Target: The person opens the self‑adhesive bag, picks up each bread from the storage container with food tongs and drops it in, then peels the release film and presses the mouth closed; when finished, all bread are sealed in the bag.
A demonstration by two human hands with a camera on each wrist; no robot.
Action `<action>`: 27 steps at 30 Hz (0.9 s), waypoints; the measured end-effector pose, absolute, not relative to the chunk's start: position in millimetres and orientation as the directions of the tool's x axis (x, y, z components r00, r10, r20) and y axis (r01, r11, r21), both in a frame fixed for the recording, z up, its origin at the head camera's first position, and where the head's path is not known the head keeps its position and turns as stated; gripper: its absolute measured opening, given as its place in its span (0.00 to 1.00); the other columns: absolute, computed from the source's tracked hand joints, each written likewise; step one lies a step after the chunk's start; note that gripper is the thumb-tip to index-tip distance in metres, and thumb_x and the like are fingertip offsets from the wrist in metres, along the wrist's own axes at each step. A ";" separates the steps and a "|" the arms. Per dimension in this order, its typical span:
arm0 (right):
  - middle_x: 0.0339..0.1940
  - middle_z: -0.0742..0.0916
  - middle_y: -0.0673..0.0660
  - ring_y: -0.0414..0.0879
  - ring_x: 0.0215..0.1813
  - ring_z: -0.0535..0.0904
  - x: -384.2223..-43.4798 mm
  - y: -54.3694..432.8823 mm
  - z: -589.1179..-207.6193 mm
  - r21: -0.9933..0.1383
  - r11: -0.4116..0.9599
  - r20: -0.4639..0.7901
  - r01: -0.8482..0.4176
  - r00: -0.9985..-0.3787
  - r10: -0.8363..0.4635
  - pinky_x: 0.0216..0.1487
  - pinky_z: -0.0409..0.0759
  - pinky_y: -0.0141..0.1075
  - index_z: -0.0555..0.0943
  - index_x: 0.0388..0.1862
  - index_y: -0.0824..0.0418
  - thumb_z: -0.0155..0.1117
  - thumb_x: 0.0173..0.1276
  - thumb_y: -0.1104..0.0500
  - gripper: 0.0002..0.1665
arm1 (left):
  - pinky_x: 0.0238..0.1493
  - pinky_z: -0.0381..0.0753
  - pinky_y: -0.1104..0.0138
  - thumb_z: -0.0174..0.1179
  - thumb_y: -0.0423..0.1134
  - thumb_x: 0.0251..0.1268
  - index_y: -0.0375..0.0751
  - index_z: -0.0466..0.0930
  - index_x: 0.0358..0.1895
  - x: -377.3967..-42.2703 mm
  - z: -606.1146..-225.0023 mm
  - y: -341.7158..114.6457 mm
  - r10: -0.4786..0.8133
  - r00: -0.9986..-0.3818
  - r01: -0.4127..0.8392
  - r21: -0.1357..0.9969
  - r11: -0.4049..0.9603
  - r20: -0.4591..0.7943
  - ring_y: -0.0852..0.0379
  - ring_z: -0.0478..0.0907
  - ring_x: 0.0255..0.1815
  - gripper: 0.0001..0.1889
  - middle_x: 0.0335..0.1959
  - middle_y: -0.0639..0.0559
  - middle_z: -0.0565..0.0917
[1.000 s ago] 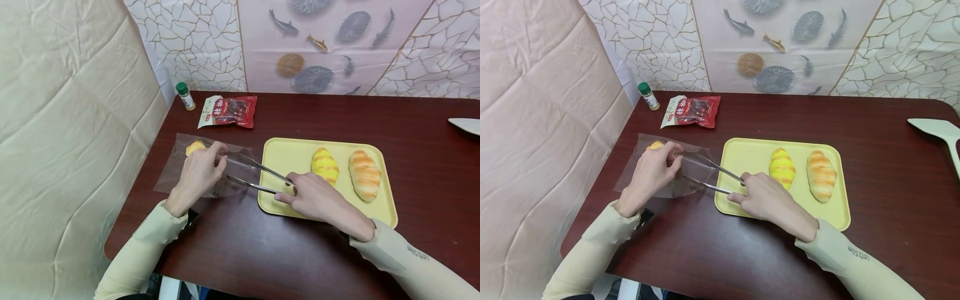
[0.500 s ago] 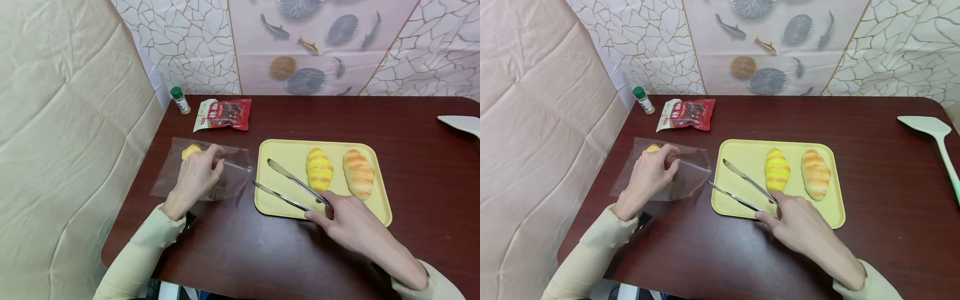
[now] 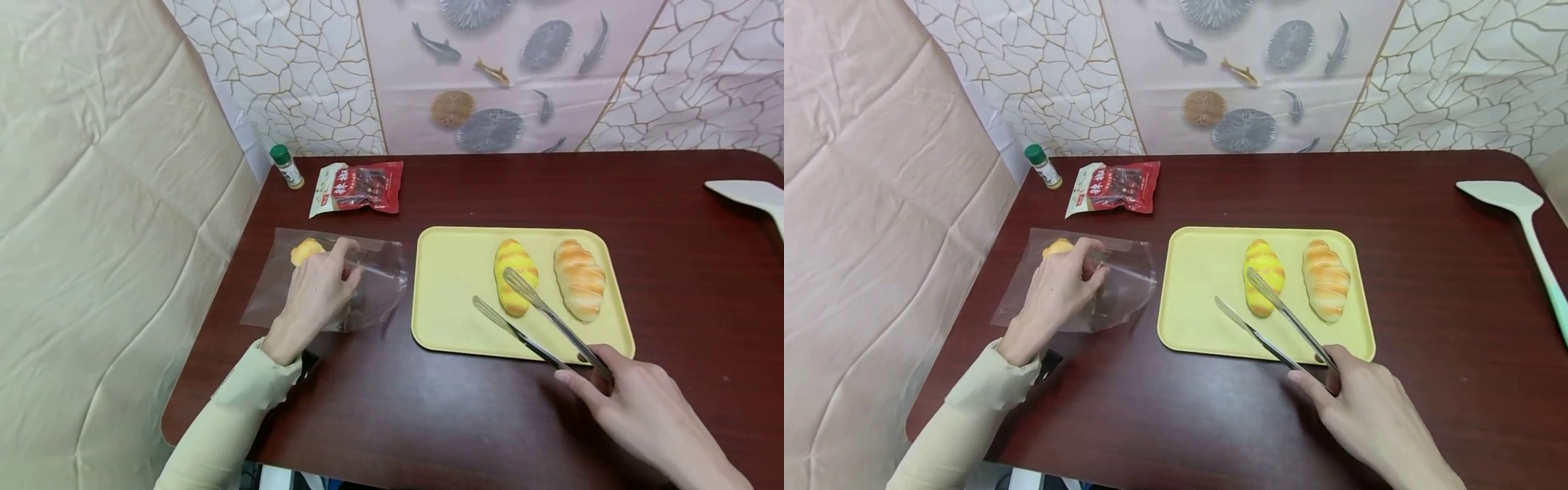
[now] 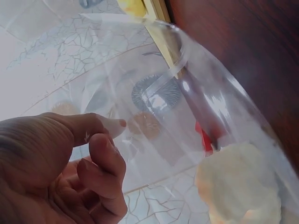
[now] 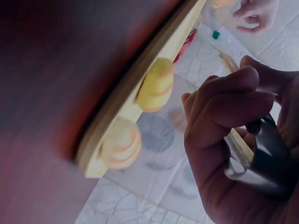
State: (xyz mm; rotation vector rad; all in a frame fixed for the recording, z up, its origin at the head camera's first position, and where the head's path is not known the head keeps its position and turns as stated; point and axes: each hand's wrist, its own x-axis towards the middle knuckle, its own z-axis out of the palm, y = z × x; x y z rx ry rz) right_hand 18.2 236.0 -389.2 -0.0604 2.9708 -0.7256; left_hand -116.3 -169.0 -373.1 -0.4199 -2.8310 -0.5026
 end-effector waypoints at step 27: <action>0.24 0.79 0.53 0.56 0.32 0.78 23.3 252.3 -409.7 -0.418 0.895 -0.233 0.160 -0.970 0.064 0.33 0.73 0.47 0.77 0.43 0.60 0.64 0.80 0.34 0.29 | 0.17 0.67 0.62 0.70 0.43 0.71 0.46 0.79 0.25 -116.8 -377.8 -171.4 0.221 -0.938 0.289 0.252 0.924 0.266 0.52 0.73 0.17 0.15 0.14 0.54 0.75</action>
